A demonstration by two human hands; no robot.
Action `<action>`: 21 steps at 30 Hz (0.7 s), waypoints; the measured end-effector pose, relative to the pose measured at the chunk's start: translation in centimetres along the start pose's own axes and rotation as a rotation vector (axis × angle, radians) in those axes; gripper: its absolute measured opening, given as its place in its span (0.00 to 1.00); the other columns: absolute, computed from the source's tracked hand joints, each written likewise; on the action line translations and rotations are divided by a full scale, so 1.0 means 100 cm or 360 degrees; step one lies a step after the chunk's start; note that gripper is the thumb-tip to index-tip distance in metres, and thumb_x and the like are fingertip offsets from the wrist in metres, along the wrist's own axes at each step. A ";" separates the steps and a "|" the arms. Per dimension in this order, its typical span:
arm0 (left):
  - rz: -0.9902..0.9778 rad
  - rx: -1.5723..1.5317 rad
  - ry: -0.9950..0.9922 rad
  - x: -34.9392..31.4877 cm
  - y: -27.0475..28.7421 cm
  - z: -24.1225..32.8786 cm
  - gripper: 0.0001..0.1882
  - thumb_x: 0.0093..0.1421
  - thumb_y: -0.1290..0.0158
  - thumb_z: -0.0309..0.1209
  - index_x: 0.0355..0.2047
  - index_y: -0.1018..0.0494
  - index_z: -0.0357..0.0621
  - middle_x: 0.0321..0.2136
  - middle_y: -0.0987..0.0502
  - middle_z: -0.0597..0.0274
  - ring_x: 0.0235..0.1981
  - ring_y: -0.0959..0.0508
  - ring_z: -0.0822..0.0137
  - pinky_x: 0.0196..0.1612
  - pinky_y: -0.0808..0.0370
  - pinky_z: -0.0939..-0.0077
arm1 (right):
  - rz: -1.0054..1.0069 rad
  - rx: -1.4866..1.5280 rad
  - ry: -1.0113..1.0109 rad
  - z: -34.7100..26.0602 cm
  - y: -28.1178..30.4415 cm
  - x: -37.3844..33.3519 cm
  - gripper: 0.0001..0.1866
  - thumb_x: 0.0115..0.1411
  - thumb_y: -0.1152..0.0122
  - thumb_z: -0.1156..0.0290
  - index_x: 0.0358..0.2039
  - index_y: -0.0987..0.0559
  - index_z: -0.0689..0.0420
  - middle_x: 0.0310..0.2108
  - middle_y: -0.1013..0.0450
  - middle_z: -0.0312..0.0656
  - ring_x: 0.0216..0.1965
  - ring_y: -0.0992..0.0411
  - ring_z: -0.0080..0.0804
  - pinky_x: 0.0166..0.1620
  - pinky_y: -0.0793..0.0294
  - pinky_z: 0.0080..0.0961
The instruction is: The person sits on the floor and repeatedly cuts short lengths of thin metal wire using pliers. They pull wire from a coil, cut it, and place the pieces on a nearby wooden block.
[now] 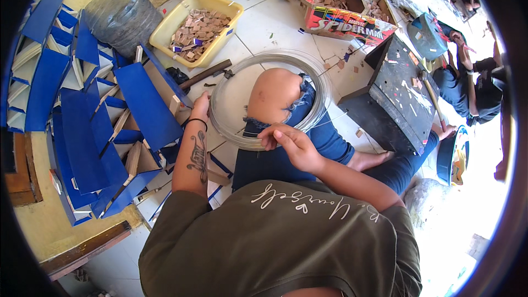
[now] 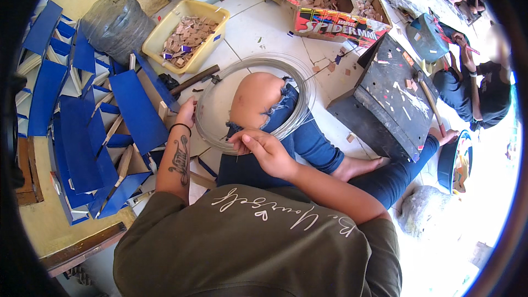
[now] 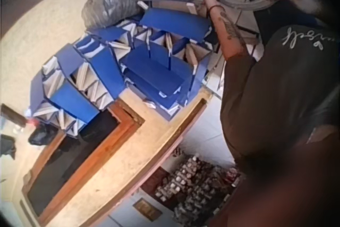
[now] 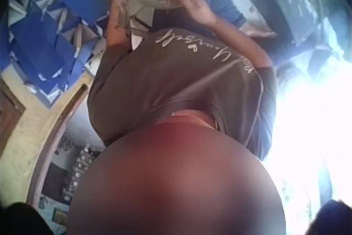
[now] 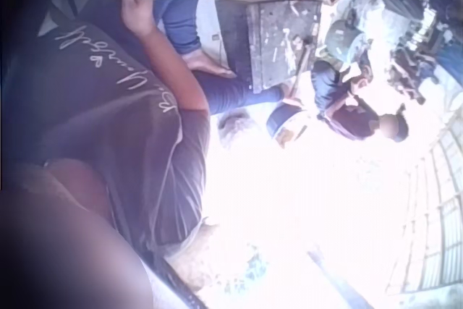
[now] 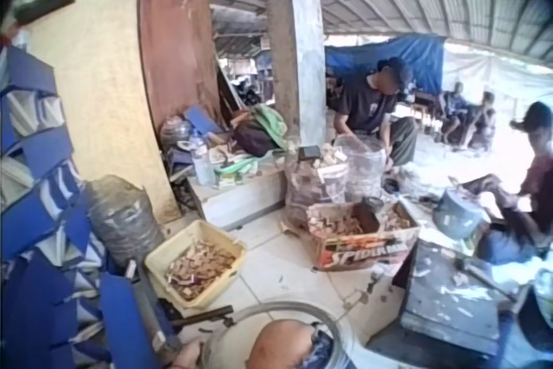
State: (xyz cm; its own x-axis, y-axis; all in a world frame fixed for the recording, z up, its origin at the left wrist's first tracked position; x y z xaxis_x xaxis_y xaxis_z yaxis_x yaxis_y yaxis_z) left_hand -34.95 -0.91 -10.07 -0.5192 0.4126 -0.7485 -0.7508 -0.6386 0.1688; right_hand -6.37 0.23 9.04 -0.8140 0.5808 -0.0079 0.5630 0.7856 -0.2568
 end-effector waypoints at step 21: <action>-0.0742 -0.1246 -0.0448 -0.220 -0.080 0.012 0.11 0.65 0.67 0.41 0.34 0.40 0.49 0.12 0.46 0.72 0.11 0.46 0.78 0.20 0.42 0.81 | 0.1516 0.1004 -0.0059 0.005 0.120 -0.162 0.14 0.59 0.53 0.74 0.46 0.35 0.60 0.28 0.36 0.34 0.26 0.38 0.19 0.31 0.37 0.16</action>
State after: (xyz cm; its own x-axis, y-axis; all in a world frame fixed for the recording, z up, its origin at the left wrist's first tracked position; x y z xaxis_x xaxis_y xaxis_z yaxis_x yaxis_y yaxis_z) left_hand -18.08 -4.07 5.81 -0.3926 0.8113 -0.4332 -0.4732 -0.5820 -0.6613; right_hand 13.51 0.10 5.64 -0.1043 0.8681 -0.4853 0.7902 -0.2240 -0.5705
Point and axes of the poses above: each hand's wrist, its own x-axis towards the middle knuckle, its own y-axis out of the back of the hand, z = x × y, the point moved 6 cm from there along x, towards the middle knuckle
